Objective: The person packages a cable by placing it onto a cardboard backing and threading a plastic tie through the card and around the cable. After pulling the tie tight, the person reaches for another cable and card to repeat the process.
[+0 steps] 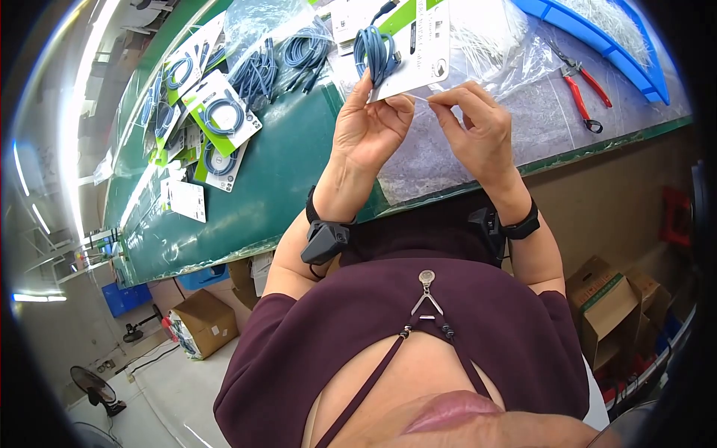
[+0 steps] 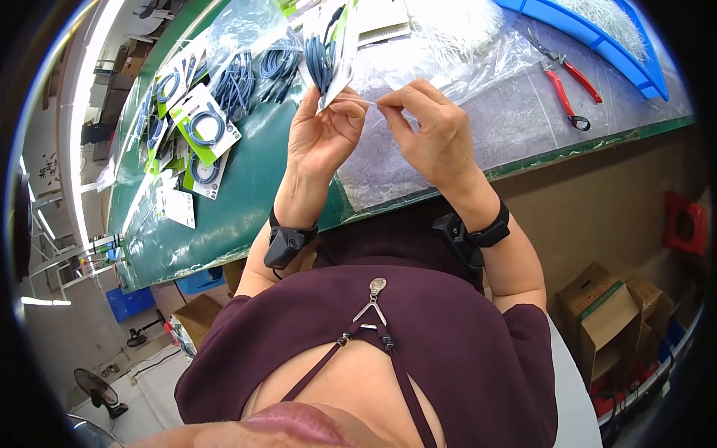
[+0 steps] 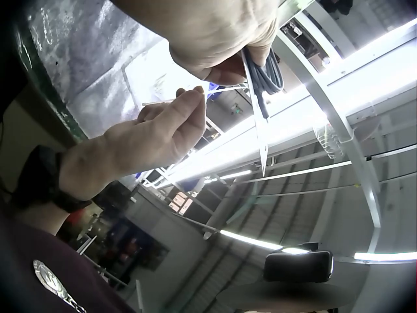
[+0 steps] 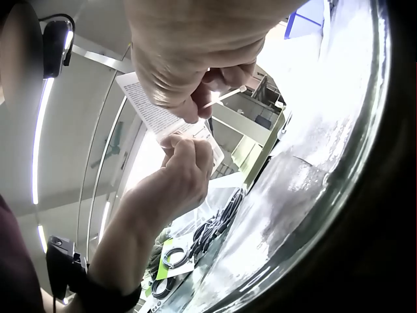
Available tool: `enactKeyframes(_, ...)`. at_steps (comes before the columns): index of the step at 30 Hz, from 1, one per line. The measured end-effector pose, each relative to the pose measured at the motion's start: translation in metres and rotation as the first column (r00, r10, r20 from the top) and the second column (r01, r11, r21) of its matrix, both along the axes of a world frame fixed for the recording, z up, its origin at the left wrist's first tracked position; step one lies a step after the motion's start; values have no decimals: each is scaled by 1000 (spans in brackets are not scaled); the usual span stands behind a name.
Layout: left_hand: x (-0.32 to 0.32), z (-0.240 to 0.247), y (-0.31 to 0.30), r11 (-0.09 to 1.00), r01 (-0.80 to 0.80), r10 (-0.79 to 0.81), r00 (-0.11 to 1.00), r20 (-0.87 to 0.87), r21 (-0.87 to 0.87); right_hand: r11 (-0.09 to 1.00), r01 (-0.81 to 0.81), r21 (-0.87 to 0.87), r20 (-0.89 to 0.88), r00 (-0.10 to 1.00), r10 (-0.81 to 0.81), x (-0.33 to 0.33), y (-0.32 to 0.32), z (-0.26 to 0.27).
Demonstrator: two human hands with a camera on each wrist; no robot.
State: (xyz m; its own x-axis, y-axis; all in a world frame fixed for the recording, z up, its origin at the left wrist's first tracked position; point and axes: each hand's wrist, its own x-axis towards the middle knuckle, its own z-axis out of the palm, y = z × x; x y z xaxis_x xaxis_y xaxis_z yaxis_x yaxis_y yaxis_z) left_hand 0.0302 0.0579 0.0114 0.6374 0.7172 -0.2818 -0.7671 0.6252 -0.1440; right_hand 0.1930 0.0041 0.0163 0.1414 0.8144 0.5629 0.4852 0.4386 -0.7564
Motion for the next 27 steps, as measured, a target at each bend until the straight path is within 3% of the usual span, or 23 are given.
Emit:
enactKeyframes(4, 0, 8, -4, 997, 8, -5, 999, 38, -74, 1000, -7, 15, 15, 1000, 7, -3, -4, 4)
enactKeyframes(11, -5, 20, -4, 1000, 8, -6, 933, 360, -5, 955, 64, 289, 201, 972, -126, -6, -7, 28)
enactKeyframes(15, -1, 25, -6, 995, -31, -9, 918, 396, 93, 933, 57, 356, 252, 955, -155, -13, -7, 31)
enactKeyframes(27, -3, 19, -7, 996, -16, -20, 921, 388, 91, 938, 34, 345, 283, 949, -139, -16, -7, 30)
